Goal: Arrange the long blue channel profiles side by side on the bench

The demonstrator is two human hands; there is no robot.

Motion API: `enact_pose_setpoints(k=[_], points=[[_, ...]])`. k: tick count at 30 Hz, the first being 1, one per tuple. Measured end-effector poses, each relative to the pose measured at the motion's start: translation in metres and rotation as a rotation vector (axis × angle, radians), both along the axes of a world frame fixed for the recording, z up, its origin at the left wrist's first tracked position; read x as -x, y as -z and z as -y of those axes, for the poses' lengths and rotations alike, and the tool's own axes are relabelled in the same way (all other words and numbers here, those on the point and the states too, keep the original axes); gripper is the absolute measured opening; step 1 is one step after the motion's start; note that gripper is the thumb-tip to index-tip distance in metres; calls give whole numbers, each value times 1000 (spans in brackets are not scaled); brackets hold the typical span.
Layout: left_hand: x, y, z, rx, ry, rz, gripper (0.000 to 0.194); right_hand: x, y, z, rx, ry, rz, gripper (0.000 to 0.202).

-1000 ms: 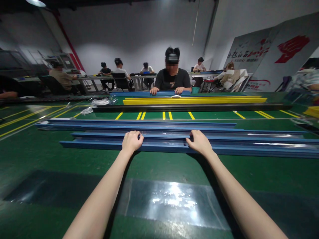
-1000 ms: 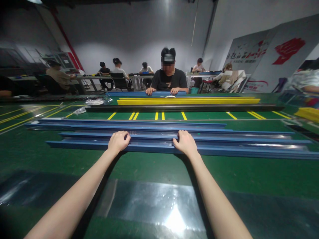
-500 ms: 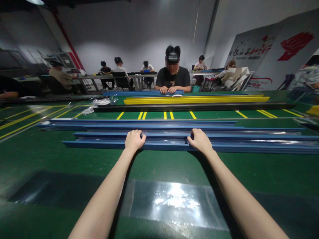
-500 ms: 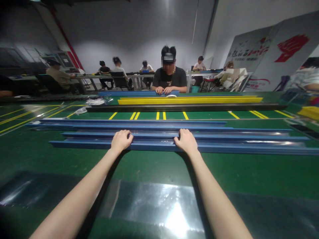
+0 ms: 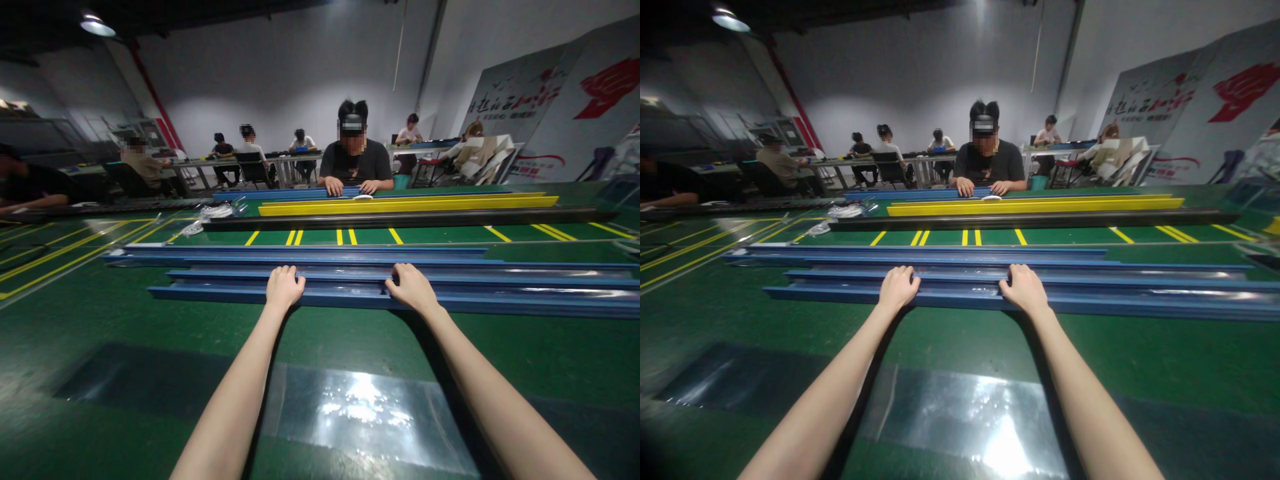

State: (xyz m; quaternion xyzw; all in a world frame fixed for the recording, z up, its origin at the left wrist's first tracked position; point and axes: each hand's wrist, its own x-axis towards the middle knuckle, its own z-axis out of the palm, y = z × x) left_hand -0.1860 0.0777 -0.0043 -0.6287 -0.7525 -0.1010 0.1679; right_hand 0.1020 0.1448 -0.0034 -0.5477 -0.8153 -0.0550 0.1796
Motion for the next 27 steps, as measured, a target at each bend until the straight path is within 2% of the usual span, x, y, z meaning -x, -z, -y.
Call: enact_pose_setpoints(k=[11,21,27], points=[[-7,-1,8,18,22,34,30,-16,5,6,25,-52,-96,21],[-7,-2,10,46,57,21,30,-19,3,9,5,-77,-73,22],[2,-17,4,229,176,3,37,-15,-3,8,38,-104,-5,29]])
